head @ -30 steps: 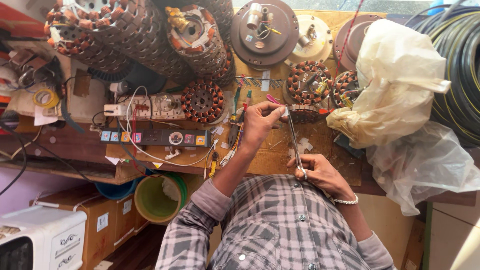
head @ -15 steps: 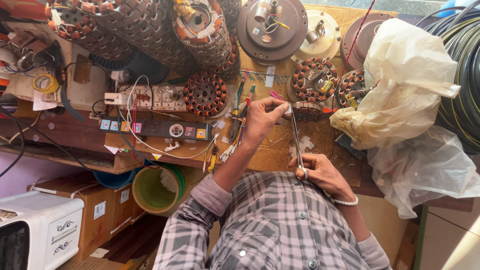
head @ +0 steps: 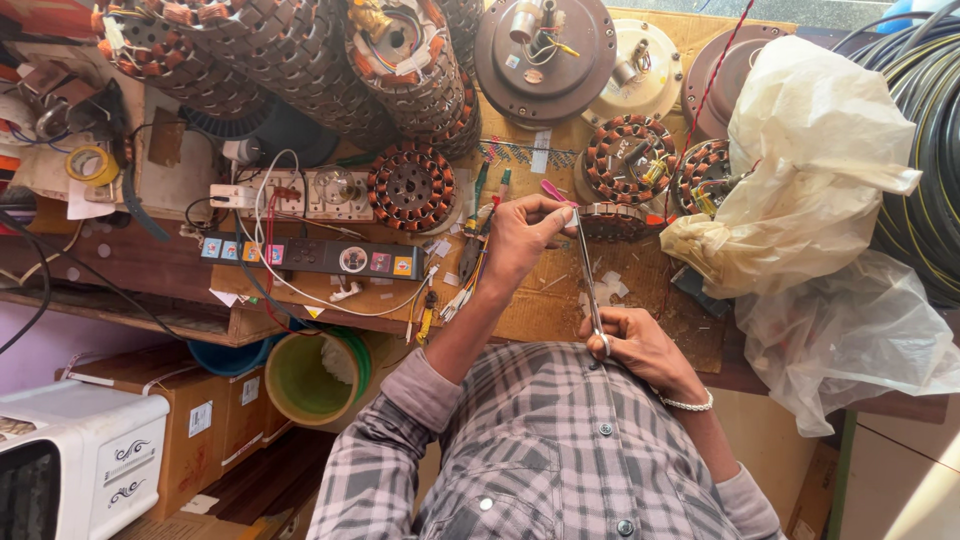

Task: The person assembles small electrical components on a workbench. They use scissors to cut small white plastic pieces and insert them into a circular copper-wound stator. The person handles multiple stators and wires during the process.

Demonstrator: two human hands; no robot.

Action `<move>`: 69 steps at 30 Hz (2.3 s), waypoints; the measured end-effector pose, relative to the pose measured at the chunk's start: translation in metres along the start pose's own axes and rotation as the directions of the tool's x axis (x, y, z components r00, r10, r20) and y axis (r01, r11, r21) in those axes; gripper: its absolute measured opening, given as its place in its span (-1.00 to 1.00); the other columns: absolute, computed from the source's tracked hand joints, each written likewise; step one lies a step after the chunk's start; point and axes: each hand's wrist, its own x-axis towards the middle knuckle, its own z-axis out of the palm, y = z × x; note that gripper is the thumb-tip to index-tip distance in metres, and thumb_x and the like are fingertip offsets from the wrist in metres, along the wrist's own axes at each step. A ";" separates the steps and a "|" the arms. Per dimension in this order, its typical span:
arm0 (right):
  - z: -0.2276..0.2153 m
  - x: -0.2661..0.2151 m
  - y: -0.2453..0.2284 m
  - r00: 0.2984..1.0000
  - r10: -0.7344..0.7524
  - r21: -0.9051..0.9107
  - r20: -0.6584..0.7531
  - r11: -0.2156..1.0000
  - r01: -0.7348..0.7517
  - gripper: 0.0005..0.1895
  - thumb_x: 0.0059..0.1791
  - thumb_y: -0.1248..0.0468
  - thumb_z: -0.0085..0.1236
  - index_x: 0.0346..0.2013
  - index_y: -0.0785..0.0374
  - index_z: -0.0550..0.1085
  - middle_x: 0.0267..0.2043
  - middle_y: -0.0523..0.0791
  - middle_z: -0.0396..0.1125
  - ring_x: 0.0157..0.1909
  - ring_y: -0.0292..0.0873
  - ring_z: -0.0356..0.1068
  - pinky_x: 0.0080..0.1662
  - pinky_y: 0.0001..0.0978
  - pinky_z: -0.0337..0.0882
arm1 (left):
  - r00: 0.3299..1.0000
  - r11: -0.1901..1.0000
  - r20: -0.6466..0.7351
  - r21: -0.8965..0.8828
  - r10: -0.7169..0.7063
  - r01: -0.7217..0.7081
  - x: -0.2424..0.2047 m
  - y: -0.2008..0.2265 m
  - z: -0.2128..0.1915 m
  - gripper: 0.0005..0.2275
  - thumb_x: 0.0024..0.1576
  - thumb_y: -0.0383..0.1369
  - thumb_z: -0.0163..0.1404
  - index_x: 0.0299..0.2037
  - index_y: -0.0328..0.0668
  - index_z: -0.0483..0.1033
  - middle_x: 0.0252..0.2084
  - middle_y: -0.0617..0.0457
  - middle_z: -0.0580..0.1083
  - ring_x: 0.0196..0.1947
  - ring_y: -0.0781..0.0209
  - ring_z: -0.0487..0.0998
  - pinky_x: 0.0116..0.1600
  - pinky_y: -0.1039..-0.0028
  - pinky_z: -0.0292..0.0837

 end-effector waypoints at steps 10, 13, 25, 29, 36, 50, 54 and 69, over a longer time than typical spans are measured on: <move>0.002 0.000 0.005 1.000 -0.011 0.088 0.018 0.996 0.009 -0.71 -0.11 0.18 0.29 -0.28 0.36 0.53 -0.49 -0.25 0.27 -0.43 -0.39 0.17 -0.37 -0.54 0.17 | 1.000 1.000 0.007 0.014 -0.003 0.003 0.002 -0.008 -0.007 -0.85 0.18 -0.35 0.13 -0.19 -0.29 0.65 -0.33 0.03 0.65 -0.32 0.34 0.70 -0.33 0.55 0.60; 0.000 -0.001 0.009 0.999 -0.033 0.087 0.027 0.996 0.031 -0.71 -0.08 0.16 0.30 -0.28 0.37 0.54 -0.51 -0.23 0.26 -0.44 -0.38 0.17 -0.38 -0.54 0.15 | 1.000 0.999 0.017 -0.043 -0.008 0.009 0.001 -0.008 -0.005 -0.83 0.20 -0.33 0.13 -0.17 -0.28 0.63 -0.29 0.01 0.65 -0.28 0.32 0.69 -0.32 0.55 0.60; -0.007 0.014 0.031 0.992 -0.101 0.169 -0.079 0.979 0.113 -0.77 -0.05 0.33 0.25 -0.19 0.44 0.51 -0.39 -0.13 0.41 -0.34 -0.30 0.42 -0.26 -0.48 0.42 | 0.996 0.939 0.054 -0.333 -0.073 0.087 -0.020 -0.020 0.001 -0.85 0.27 -0.35 0.01 -0.05 -0.12 0.34 -0.10 0.06 0.60 -0.23 0.36 0.62 -0.36 0.60 0.42; -0.004 0.015 0.024 0.998 -0.034 0.054 -0.060 0.998 0.038 -0.77 -0.07 0.33 0.23 -0.18 0.42 0.51 -0.39 -0.12 0.46 -0.32 -0.29 0.46 -0.24 -0.46 0.45 | 0.992 0.971 -0.031 -0.202 0.124 -0.128 -0.019 -0.022 -0.004 -0.79 0.23 -0.42 0.11 0.04 -0.23 0.54 -0.17 0.01 0.63 -0.21 0.45 0.57 -0.14 0.62 0.34; 0.002 0.007 0.002 0.979 -0.196 -0.034 0.064 0.980 0.198 -0.44 -0.15 0.23 0.33 0.12 0.34 0.49 -0.35 -0.20 0.42 -0.29 -0.38 0.36 -0.20 -0.49 0.39 | 0.985 0.976 0.025 -0.138 0.172 -0.167 -0.021 0.000 -0.005 -0.86 0.22 -0.41 0.13 -0.09 -0.28 0.65 -0.28 0.05 0.65 -0.25 0.44 0.65 -0.06 0.62 0.52; 0.001 0.004 0.005 0.992 -0.114 -0.098 0.045 0.988 0.118 -0.56 -0.17 0.15 0.38 -0.13 0.40 0.59 -0.40 -0.22 0.41 -0.33 -0.37 0.35 -0.23 -0.48 0.40 | 0.996 0.994 0.016 -0.057 0.092 -0.091 -0.023 0.016 -0.004 -0.85 0.17 -0.46 0.14 -0.15 -0.42 0.64 0.02 -0.08 0.61 -0.26 0.31 0.69 -0.19 0.61 0.57; 0.001 0.003 0.007 0.992 -0.122 -0.087 0.031 0.988 0.125 -0.58 -0.17 0.15 0.37 -0.15 0.39 0.59 -0.40 -0.22 0.41 -0.32 -0.37 0.34 -0.23 -0.48 0.39 | 0.994 0.992 0.004 -0.065 0.106 -0.106 -0.023 0.016 -0.002 -0.85 0.16 -0.47 0.15 -0.14 -0.42 0.64 0.01 -0.10 0.61 -0.24 0.30 0.69 -0.15 0.60 0.60; 0.000 0.002 0.009 0.993 -0.102 -0.050 0.050 0.993 0.105 -0.51 -0.19 0.05 0.41 -0.16 0.38 0.59 -0.38 -0.22 0.41 -0.32 -0.37 0.34 -0.24 -0.49 0.37 | 0.996 0.995 -0.006 -0.037 0.091 -0.091 -0.023 0.018 0.001 -0.86 0.16 -0.45 0.15 -0.15 -0.37 0.64 -0.06 0.00 0.63 -0.25 0.37 0.69 -0.23 0.62 0.55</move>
